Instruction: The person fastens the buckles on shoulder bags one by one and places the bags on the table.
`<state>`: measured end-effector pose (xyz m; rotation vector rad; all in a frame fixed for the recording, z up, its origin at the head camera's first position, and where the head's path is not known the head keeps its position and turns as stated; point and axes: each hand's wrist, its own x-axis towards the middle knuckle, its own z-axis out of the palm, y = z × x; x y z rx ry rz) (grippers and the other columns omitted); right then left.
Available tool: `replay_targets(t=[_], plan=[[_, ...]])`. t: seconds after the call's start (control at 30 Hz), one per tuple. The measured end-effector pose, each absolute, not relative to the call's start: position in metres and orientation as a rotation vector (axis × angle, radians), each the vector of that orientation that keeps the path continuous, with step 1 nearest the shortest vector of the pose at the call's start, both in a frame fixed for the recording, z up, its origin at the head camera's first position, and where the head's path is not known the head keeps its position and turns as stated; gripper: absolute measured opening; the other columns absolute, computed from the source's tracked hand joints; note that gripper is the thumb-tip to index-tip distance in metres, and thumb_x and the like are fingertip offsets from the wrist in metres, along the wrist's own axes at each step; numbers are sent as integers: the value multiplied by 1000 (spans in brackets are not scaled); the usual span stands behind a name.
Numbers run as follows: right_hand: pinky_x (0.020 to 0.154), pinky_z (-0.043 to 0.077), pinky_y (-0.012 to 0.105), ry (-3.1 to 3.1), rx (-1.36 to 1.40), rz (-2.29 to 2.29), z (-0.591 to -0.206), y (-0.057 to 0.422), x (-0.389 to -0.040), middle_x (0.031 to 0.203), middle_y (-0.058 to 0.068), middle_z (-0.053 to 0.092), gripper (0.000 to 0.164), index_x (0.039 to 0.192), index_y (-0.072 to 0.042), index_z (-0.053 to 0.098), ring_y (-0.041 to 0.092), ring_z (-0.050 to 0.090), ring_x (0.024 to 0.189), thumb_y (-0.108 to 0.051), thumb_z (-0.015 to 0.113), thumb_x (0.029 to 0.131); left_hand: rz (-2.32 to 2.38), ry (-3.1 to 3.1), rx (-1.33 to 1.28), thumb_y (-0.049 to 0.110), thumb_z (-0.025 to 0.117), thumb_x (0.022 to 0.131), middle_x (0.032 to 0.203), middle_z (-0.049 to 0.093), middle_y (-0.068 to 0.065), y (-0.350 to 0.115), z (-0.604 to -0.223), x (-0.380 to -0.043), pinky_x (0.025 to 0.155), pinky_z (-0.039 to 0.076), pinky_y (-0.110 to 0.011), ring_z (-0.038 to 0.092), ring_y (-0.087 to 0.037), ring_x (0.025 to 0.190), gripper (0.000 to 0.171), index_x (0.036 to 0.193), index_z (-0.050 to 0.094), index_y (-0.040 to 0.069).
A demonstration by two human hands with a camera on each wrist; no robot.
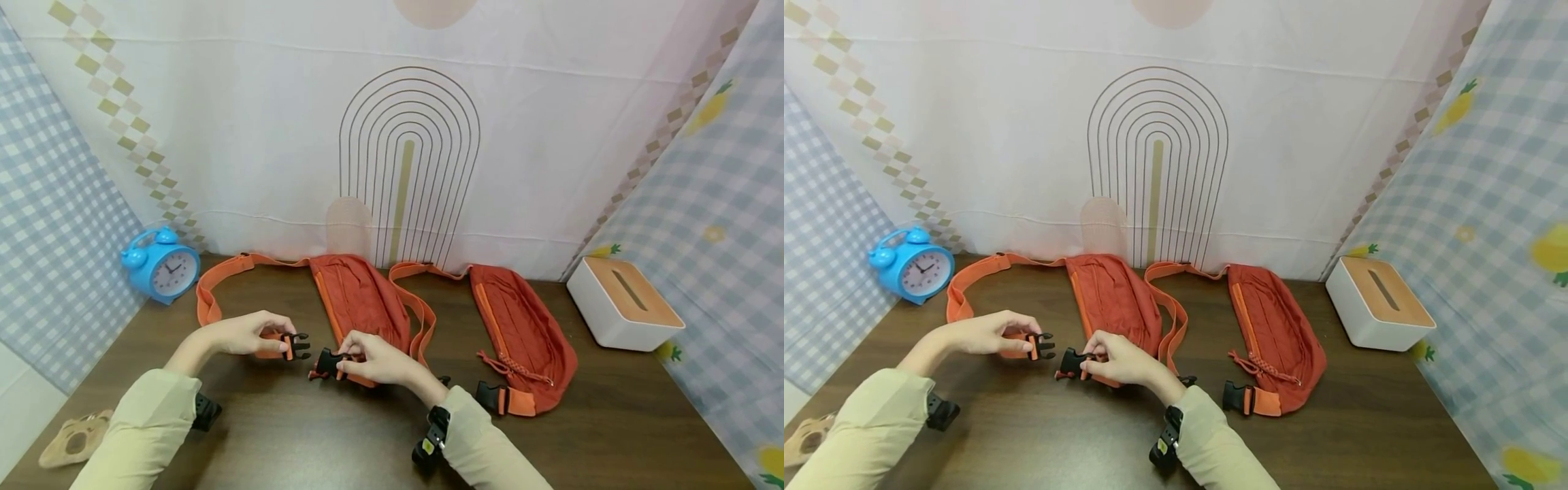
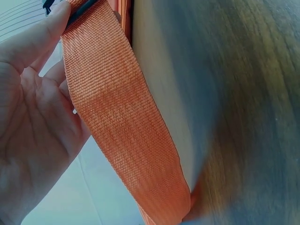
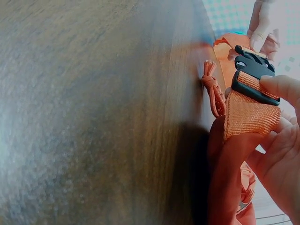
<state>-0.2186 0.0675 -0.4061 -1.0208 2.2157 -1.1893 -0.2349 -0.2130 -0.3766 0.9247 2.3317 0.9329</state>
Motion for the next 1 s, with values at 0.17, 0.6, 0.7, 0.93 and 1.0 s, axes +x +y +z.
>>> replay_targets(t=[0.17,0.6,0.7,0.93,1.0], plan=[[59,34,16,2222,-1049,-1192,-406,66,-219,87,10,70,12,99,-5,49,1,42,58,-10,55,90,907,2334,930,26,55,91,99,61,0,-211,-376,-234,85,43,-29,53,-10,95,20,104,60,10],[46,26,16,2277,-1054,-1155,-411,59,-218,82,4,70,10,97,-9,50,1,31,44,-10,57,89,860,2316,924,24,56,91,97,62,2,-207,-374,-232,85,43,-29,53,-8,92,22,105,60,8],[46,27,16,2280,-1054,-1157,-411,59,-218,82,4,70,10,98,-9,50,2,31,44,-10,56,90,852,2309,932,24,56,91,96,62,3,-206,-373,-233,84,42,-28,52,-7,91,21,104,60,8],[53,30,15,2300,-1045,-1147,-411,61,-218,80,3,69,10,97,-10,49,2,37,49,-11,56,90,830,2306,967,24,56,90,98,61,3,-201,-375,-234,87,42,-32,52,-7,95,15,100,61,14],[54,31,15,2309,-1050,-1136,-411,61,-218,80,3,70,10,97,-10,49,1,38,51,-11,56,90,840,2296,974,23,57,90,97,60,2,-200,-375,-235,85,42,-30,52,-8,93,15,100,61,13]])
